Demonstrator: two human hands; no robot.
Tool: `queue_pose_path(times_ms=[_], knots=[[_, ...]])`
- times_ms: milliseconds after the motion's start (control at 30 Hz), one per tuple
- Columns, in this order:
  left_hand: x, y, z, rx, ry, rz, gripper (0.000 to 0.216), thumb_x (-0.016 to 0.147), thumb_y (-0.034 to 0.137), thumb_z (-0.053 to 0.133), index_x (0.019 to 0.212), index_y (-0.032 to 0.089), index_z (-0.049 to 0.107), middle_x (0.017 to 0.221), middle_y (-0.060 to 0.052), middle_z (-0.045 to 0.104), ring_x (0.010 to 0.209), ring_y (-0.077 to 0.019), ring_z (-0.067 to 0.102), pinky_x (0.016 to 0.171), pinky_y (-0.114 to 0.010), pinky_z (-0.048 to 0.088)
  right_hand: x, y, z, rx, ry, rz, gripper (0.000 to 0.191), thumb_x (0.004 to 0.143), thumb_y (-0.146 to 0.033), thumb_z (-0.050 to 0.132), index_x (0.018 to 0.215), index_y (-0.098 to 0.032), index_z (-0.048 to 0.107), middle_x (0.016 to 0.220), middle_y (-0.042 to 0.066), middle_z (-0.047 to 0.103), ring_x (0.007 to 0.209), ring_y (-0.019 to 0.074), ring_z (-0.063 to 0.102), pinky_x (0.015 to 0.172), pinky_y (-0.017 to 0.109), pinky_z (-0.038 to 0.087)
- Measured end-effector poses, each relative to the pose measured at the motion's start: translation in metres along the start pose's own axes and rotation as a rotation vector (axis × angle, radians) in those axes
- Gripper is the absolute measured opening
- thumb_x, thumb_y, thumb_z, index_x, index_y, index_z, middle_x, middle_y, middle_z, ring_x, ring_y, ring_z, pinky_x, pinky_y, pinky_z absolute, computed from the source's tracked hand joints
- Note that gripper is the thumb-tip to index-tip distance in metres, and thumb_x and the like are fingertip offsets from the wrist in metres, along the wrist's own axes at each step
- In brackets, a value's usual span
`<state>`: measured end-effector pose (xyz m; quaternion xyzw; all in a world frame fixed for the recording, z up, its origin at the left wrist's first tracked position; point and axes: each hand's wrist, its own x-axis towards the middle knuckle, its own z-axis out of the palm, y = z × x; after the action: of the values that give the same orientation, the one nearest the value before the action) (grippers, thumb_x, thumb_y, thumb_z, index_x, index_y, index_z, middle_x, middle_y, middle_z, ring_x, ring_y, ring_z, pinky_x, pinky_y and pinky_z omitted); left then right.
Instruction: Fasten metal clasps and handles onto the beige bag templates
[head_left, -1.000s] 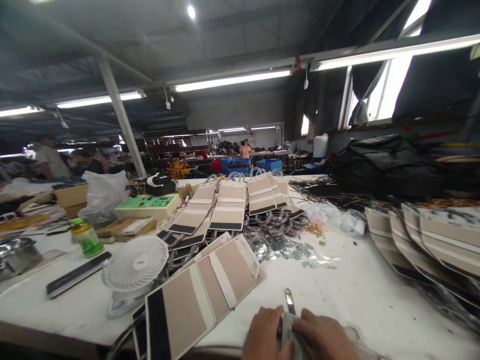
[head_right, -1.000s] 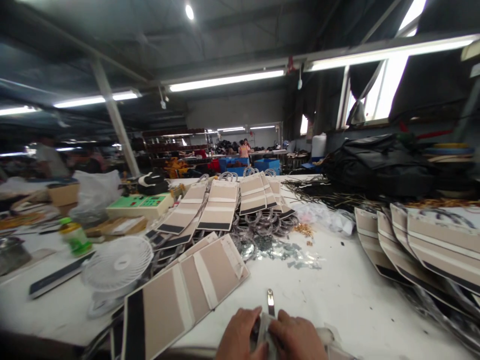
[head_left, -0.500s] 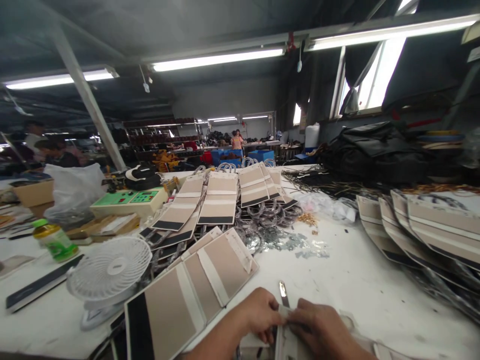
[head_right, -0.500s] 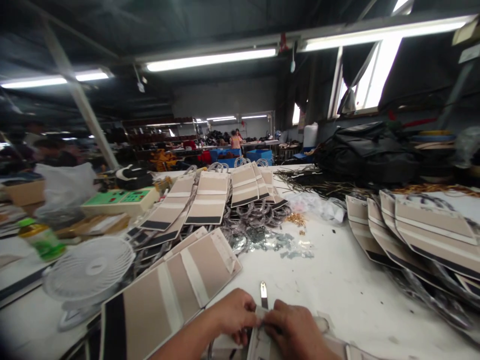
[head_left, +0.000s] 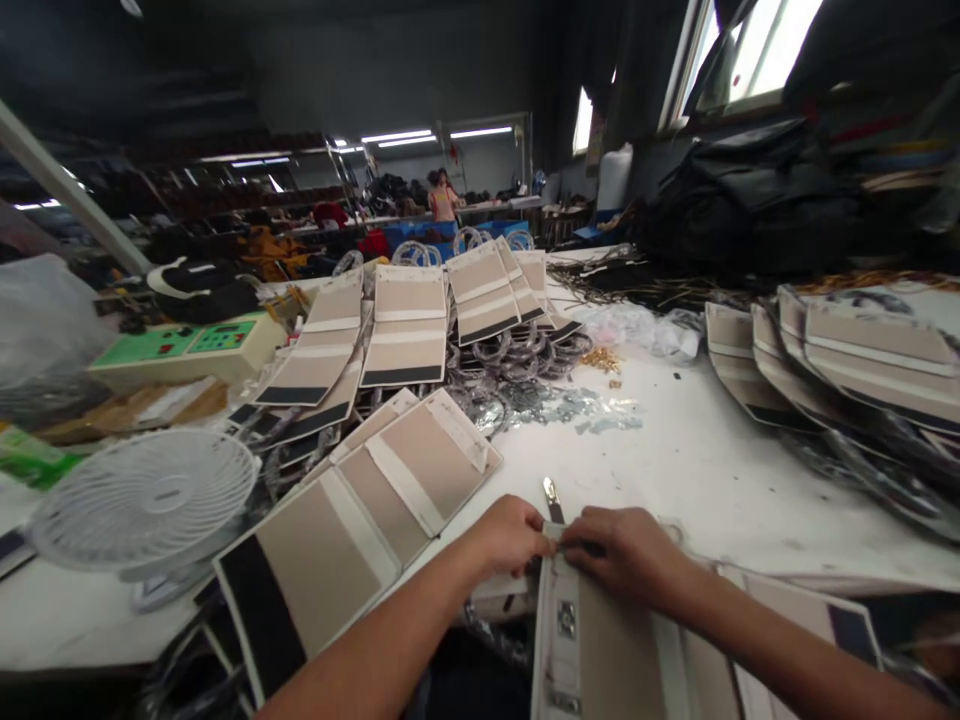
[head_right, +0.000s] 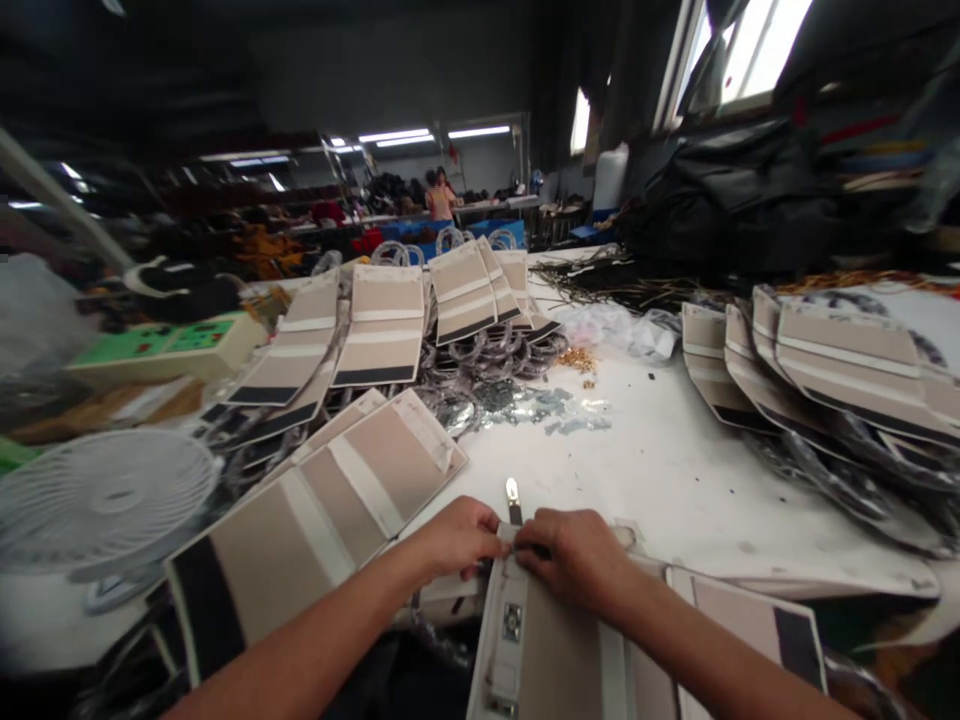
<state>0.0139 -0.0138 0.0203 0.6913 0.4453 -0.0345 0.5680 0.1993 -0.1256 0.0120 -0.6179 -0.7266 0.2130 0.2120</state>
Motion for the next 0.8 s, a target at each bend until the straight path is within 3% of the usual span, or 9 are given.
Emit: queue_pose_path(times_ms=[100, 233, 367, 433, 633, 800], knots=[[0.001, 0.001, 0.001, -0.009, 0.006, -0.015, 0.016, 0.069, 0.020, 0.073, 0.061, 0.019, 0.059, 0.047, 0.007, 0.046, 0.038, -0.0113, 0.045, 0.039, -0.024, 0.033, -0.003, -0.010, -0.017, 0.160, 0.127, -0.006, 0.011, 0.092, -0.033, 0.071, 0.093, -0.026, 0.080, 0.088, 0.001, 0.077, 0.078, 0.0185, 0.070, 0.072, 0.028, 0.046], [-0.001, 0.004, 0.003, -0.022, 0.009, -0.030, 0.010, 0.072, 0.020, 0.074, 0.068, 0.017, 0.066, 0.051, 0.007, 0.051, 0.039, -0.0104, 0.044, 0.040, -0.024, 0.035, -0.009, -0.034, -0.038, 0.552, 0.454, 0.087, 0.037, 0.095, -0.041, 0.070, 0.065, -0.020, 0.067, 0.062, 0.000, 0.063, 0.059, 0.0147, 0.057, 0.058, 0.028, 0.042], [-0.002, 0.006, 0.004, -0.015, 0.021, -0.047, 0.015, 0.073, 0.019, 0.074, 0.063, 0.017, 0.062, 0.048, 0.007, 0.048, 0.039, -0.0103, 0.043, 0.040, -0.024, 0.034, -0.007, -0.046, -0.033, 1.180, 0.740, 0.029, 0.043, 0.096, -0.038, 0.066, 0.060, -0.020, 0.053, 0.054, -0.004, 0.047, 0.046, 0.0105, 0.044, 0.049, 0.028, 0.038], [-0.002, 0.007, 0.004, -0.011, 0.020, -0.054, 0.017, 0.072, 0.019, 0.075, 0.061, 0.018, 0.061, 0.047, 0.007, 0.047, 0.039, -0.0109, 0.044, 0.039, -0.024, 0.033, -0.003, -0.047, -0.023, 1.357, 0.820, 0.016, 0.042, 0.094, -0.038, 0.067, 0.060, -0.020, 0.050, 0.055, -0.006, 0.043, 0.042, 0.0087, 0.040, 0.046, 0.027, 0.037], [0.007, 0.006, 0.003, -0.039, -0.009, -0.087, 0.013, 0.068, 0.020, 0.076, 0.061, 0.017, 0.065, 0.047, 0.006, 0.048, 0.040, -0.0102, 0.041, 0.040, -0.024, 0.029, 0.002, -0.044, -0.005, 1.432, 0.879, 0.038, 0.040, 0.096, -0.036, 0.062, 0.061, -0.021, 0.050, 0.053, -0.007, 0.040, 0.040, 0.0079, 0.037, 0.045, 0.026, 0.035], [0.010, 0.006, 0.002, -0.083, -0.016, -0.100, 0.021, 0.066, 0.019, 0.078, 0.057, 0.018, 0.059, 0.045, 0.007, 0.044, 0.042, -0.0102, 0.039, 0.043, -0.024, 0.028, 0.006, -0.047, 0.005, 1.314, 0.840, -0.010, 0.041, 0.097, -0.036, 0.064, 0.060, -0.021, 0.051, 0.052, -0.006, 0.041, 0.040, 0.0091, 0.038, 0.045, 0.028, 0.034]])
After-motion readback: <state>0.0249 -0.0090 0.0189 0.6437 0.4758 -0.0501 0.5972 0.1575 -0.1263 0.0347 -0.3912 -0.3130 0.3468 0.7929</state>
